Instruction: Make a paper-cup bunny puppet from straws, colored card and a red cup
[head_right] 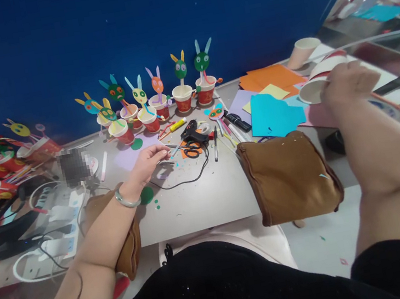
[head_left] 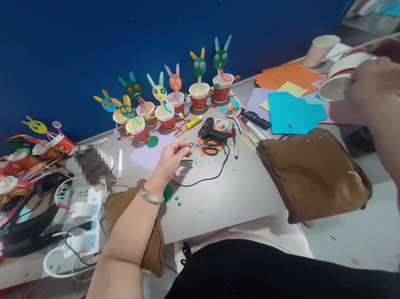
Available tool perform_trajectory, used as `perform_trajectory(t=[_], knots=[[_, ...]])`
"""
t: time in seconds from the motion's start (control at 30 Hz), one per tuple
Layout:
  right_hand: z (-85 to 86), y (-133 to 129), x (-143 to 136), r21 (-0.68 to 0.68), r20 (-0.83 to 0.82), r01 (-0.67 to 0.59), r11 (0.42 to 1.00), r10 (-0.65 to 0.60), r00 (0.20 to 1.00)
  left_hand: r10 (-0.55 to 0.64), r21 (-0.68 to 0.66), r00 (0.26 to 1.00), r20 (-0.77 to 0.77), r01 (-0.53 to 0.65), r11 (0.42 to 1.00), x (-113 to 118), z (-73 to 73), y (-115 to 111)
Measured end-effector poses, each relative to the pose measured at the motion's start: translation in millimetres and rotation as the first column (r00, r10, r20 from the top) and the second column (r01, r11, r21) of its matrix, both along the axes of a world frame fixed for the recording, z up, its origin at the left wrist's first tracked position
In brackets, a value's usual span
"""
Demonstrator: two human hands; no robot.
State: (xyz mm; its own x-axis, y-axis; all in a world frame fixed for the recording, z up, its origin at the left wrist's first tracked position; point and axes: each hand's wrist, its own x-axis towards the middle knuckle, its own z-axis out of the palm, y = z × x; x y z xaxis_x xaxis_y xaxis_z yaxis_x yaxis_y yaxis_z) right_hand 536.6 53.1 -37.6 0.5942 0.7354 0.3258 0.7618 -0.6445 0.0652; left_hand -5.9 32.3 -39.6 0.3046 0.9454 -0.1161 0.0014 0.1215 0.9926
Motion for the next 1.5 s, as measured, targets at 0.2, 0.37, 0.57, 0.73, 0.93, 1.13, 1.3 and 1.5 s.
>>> perform_trajectory(t=[0.2, 0.37, 0.57, 0.73, 0.93, 1.13, 1.3, 1.5], knots=[[13.6, -7, -12, -0.046, -0.018, -0.086, 0.995, 0.085, 0.996, -0.006, -0.009, 1.000, -0.003, 0.006, 1.000, 1, 0.8, -2], [27.0, -15, -20, -0.104, -0.055, -0.067, 0.992, 0.062, 0.997, -0.001, -0.010, 1.000, -0.009, 0.001, 1.000, 2, -1.1, -2], [40.3, -20, -36, -0.198, -0.083, 0.043, 0.979, -0.060, 0.995, 0.019, -0.010, 1.000, 0.020, -0.019, 1.000, 3, -0.6, 1], [58.4, -28, -58, -0.242, -0.103, 0.061, 0.968, -0.088, 0.991, 0.039, -0.018, 0.997, 0.067, -0.038, 0.999, 3, 3.7, 0], [82.1, -41, -112, -0.029, -0.122, -0.065, 0.997, 0.061, 0.991, 0.030, 0.029, 0.997, 0.073, -0.032, 0.999, 4, 4.1, 0], [92.0, -52, -206, 0.052, -0.404, -0.613, 0.788, 0.578, 0.709, -0.097, 0.267, 0.995, -0.027, 0.100, 0.959, -3, 0.4, 3], [84.4, -64, -299, 0.128, -0.736, -0.842, 0.524, 0.619, 0.274, -0.289, 0.493, 0.936, -0.204, 0.353, 0.795, -2, -0.8, 1], [77.0, -50, -345, 0.352, -0.839, -0.681, 0.642, 0.539, 0.073, -0.329, 0.480, 0.931, -0.159, 0.364, 0.798, -4, 0.1, 8]])
